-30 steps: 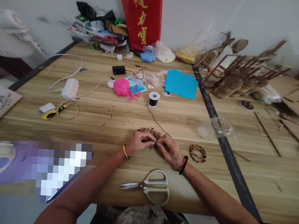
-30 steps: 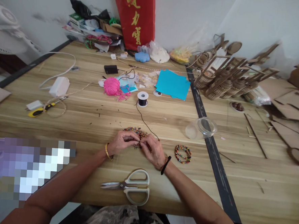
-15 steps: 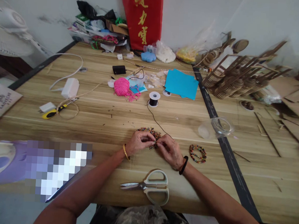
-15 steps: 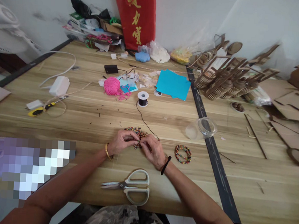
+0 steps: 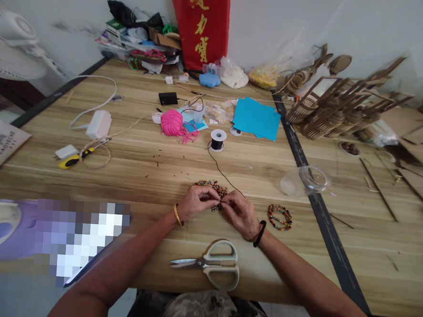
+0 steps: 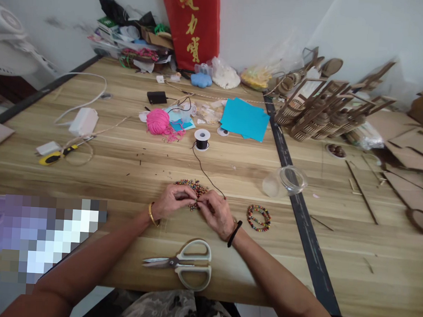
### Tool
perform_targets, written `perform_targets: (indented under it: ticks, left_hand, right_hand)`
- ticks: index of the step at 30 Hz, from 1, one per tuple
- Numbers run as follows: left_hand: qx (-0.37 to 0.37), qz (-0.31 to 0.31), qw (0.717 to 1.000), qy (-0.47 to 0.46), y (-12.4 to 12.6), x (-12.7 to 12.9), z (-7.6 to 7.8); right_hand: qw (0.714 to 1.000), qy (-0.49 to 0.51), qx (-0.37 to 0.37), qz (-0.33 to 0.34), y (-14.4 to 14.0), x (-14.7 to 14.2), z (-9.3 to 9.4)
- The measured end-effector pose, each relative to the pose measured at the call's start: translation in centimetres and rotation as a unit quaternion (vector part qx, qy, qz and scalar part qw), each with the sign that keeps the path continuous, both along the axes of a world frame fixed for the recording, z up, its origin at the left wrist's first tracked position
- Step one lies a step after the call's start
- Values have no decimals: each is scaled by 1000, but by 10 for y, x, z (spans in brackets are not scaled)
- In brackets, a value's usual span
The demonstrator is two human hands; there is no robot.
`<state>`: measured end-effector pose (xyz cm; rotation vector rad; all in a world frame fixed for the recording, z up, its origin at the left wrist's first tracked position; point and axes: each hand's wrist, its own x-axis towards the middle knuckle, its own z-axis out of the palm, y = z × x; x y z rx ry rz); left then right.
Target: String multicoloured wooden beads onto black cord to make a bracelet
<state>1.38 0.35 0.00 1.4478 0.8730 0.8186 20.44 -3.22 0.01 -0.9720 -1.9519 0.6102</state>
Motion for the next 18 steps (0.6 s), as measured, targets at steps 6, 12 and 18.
perform_targets:
  ticks: [6,12,18]
  left_hand:
    - [11,2,1000,5,0,0,2]
    - [18,2,1000,11,0,0,2]
    - [21,0,1000,19,0,-1,3]
  right_hand:
    - [1000,7,-14,-14,-1,0,-2]
    - [1000,-6,-12,-5,-1,0,1]
    - [1000,-10,-14,-1,-1,0,4]
